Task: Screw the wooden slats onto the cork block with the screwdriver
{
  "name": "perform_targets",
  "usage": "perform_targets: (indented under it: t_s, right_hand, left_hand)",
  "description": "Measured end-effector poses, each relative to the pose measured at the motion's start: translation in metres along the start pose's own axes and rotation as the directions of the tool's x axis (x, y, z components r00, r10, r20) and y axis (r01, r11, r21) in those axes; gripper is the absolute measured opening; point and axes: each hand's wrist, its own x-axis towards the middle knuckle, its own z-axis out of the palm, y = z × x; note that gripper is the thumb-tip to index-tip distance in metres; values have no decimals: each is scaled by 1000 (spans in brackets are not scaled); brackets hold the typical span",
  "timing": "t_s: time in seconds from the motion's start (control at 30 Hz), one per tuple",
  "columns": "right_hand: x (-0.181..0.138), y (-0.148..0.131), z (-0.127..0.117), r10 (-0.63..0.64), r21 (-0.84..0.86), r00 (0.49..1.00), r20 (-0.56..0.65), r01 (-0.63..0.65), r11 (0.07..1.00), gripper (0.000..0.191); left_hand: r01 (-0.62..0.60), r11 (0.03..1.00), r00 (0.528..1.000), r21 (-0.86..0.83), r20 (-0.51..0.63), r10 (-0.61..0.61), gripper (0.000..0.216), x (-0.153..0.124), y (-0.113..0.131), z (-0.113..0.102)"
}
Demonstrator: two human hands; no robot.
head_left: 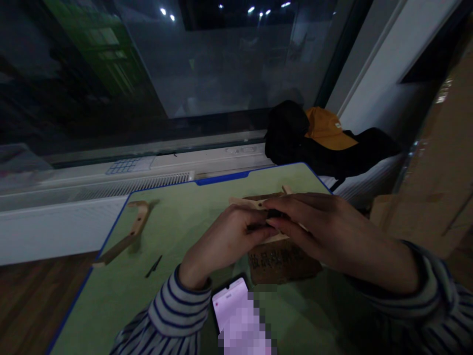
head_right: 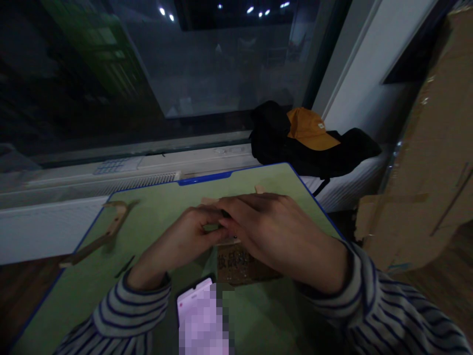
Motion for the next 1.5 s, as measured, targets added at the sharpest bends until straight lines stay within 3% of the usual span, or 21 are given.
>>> perform_targets:
  t_s: [0.23, 0.4, 0.8, 1.0, 1.33, 1.5]
  right_hand:
    - [3, -4, -1, 14, -70, 1000, -24, -16, 997, 22]
    - [2, -6, 0, 40, -70, 999, -26, -42, 997, 20]
    - [5, -5, 1, 45, -63, 999, -28, -46, 997, 23]
    - [2, -5, -2, 27, 54, 1000, 11, -27, 998, 36]
    - [2, -3, 0, 3, 109, 999, 32, -6, 994, 36]
    - [3, -4, 0, 1, 77, 1000, 23, -2, 997, 34]
  left_hand:
    - [-23, 1000, 994, -20, 103, 25, 19, 1, 3, -3]
    - [-75, 997, 993, -34, 87, 78, 22, 2, 1, -4]
    - [-13, 998, 1000, -61, 25, 15, 17, 0, 5, -5]
    - [6, 999, 999, -46, 42, -4, 15, -1, 3, -5]
    - [12, 1000, 999, -20, -37, -13, 14, -1, 2, -4]
    - [33, 999, 999, -32, -14, -34, 10, -2, 2, -5]
